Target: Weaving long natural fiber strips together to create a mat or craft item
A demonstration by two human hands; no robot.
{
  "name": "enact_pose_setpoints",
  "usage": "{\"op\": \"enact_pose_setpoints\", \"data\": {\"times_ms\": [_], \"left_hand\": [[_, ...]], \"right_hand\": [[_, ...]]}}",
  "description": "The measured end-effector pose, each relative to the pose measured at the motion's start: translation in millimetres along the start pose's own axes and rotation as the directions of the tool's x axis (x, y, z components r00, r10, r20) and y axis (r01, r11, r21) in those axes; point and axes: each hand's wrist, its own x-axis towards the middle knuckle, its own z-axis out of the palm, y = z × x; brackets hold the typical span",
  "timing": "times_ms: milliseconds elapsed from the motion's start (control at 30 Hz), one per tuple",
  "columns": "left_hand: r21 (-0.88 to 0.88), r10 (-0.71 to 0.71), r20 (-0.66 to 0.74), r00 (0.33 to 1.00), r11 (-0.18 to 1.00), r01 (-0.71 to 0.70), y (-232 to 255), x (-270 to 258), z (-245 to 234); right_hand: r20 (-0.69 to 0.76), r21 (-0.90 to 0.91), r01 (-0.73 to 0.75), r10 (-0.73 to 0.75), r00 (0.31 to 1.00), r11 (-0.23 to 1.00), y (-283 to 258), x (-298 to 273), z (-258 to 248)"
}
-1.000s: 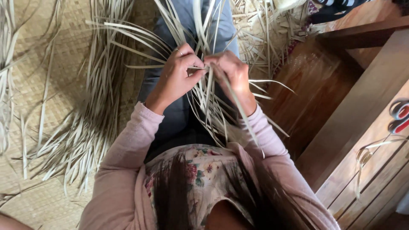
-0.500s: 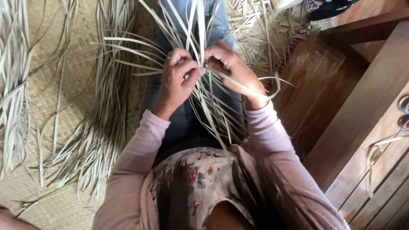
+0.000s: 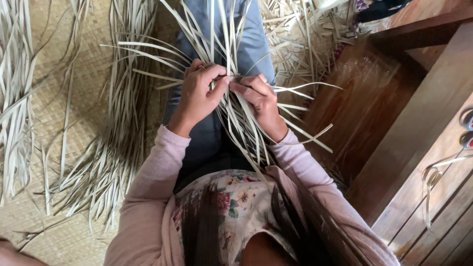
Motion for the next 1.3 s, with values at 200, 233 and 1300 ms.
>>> {"op": "enact_pose_setpoints", "data": {"times_ms": [200, 233, 1300], "left_hand": [[0.03, 0.003, -0.061, 0.998, 1.0, -0.001, 0, -3, 6], [0.103, 0.031, -0.104, 0.994, 0.995, -0.02, -1, -4, 9], [0.066, -0.041, -0.13, 0.991, 0.997, 0.05, 4, -5, 15]], "right_hand": [[0.05, -0.039, 0.045, -0.043, 0.998, 0.998, -11, 10, -8], [0.047, -0.065, 0.108, -0.105, 0.993, 0.992, -13, 18, -12], [0.147, -0.082, -0.03, 0.042, 0.988, 0.996, -16, 2, -19]]}}
